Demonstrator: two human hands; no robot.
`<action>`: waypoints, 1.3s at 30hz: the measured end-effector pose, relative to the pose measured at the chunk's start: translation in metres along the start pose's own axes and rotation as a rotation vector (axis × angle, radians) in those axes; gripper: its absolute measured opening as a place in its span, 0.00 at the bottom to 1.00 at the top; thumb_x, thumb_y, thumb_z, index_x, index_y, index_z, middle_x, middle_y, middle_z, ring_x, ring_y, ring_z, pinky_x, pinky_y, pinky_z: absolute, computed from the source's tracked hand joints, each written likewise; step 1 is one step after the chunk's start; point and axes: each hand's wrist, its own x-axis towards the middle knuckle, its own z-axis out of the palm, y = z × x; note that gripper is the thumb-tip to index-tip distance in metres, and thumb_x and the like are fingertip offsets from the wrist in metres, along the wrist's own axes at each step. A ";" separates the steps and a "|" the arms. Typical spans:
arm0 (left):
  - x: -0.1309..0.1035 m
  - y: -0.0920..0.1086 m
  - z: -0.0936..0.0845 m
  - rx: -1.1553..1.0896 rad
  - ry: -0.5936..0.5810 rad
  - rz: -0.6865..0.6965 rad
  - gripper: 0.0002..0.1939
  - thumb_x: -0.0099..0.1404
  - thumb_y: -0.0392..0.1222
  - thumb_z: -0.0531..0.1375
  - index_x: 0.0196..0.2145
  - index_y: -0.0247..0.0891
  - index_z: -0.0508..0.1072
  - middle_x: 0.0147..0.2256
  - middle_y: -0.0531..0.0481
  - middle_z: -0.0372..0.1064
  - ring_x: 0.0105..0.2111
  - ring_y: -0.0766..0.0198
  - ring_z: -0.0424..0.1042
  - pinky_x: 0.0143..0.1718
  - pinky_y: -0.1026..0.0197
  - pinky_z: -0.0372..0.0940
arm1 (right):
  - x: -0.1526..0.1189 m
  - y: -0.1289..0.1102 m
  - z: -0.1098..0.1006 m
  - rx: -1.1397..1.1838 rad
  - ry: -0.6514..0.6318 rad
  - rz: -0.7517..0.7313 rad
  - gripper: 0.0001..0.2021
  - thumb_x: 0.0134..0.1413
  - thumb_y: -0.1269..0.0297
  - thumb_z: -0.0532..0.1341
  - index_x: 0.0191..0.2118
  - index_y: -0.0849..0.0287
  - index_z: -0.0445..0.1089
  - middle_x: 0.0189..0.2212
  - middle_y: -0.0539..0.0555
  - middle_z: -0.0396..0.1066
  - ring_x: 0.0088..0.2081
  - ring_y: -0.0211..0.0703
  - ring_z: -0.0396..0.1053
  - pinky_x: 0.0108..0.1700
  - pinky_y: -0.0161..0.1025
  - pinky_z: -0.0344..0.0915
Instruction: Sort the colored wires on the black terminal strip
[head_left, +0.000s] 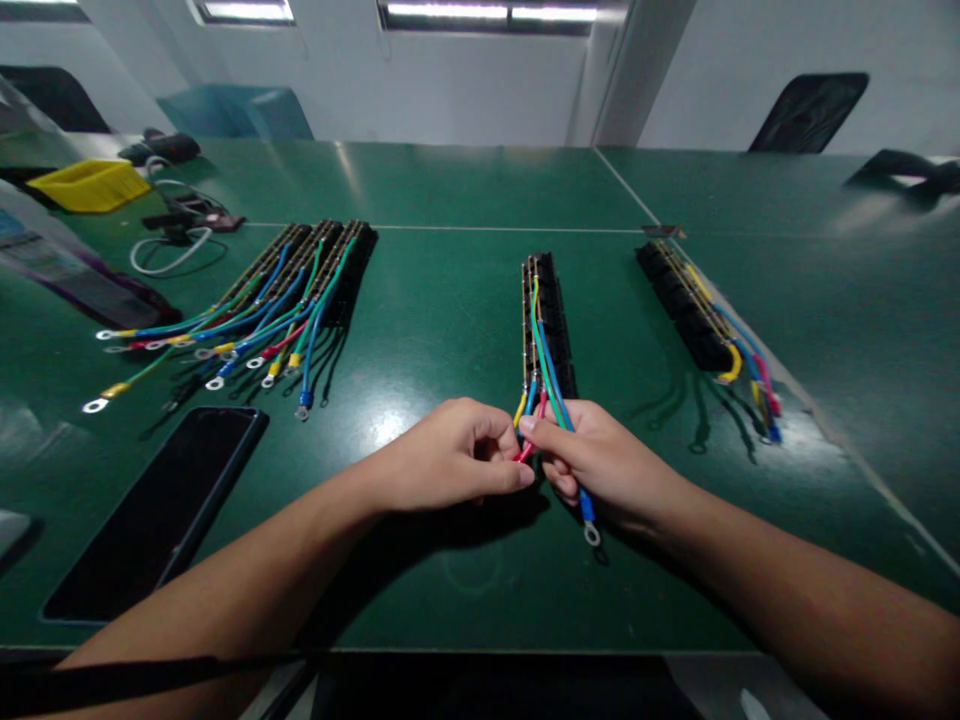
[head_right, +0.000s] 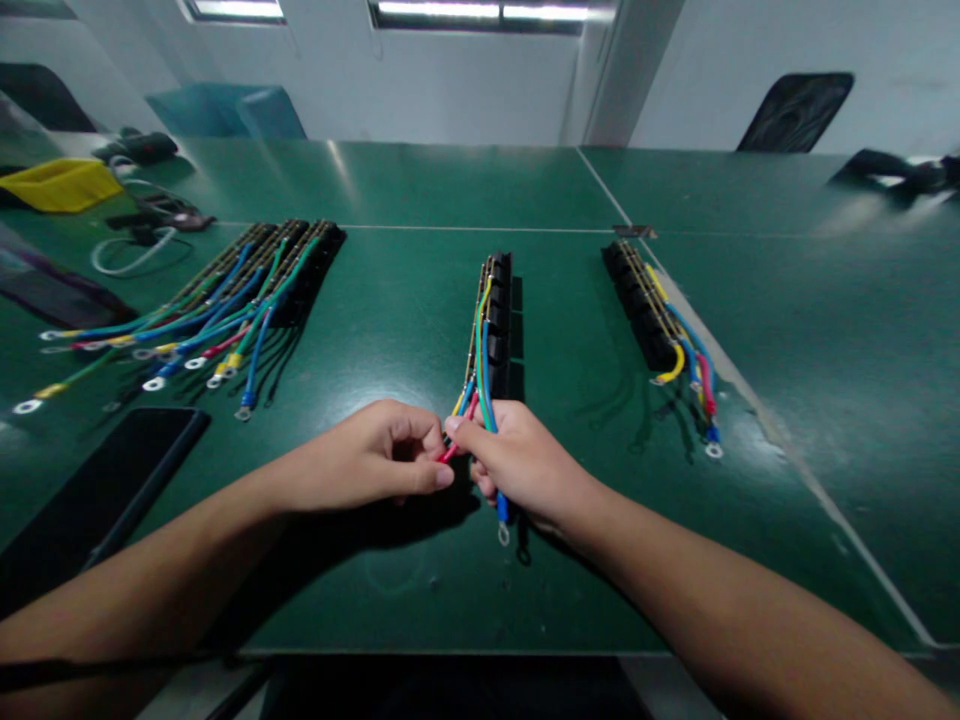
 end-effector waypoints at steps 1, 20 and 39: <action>0.000 -0.001 0.000 -0.010 0.013 0.007 0.13 0.61 0.45 0.61 0.26 0.34 0.64 0.20 0.58 0.60 0.20 0.75 0.58 0.20 0.72 0.52 | 0.000 0.000 0.000 0.001 0.002 -0.002 0.11 0.58 0.58 0.57 0.29 0.60 0.63 0.11 0.42 0.56 0.12 0.28 0.52 0.14 0.26 0.50; 0.001 -0.002 -0.001 -0.053 0.022 -0.011 0.15 0.59 0.48 0.62 0.25 0.34 0.64 0.18 0.58 0.60 0.18 0.75 0.58 0.18 0.72 0.52 | 0.000 -0.002 0.001 0.023 0.020 0.016 0.10 0.58 0.60 0.57 0.29 0.59 0.61 0.11 0.42 0.56 0.12 0.30 0.53 0.14 0.27 0.52; 0.004 -0.006 0.000 0.062 0.036 0.078 0.19 0.55 0.51 0.65 0.25 0.33 0.65 0.20 0.58 0.59 0.21 0.74 0.57 0.21 0.71 0.49 | 0.000 -0.002 0.001 0.015 -0.004 -0.015 0.11 0.58 0.59 0.57 0.29 0.60 0.63 0.11 0.43 0.58 0.13 0.30 0.53 0.15 0.28 0.50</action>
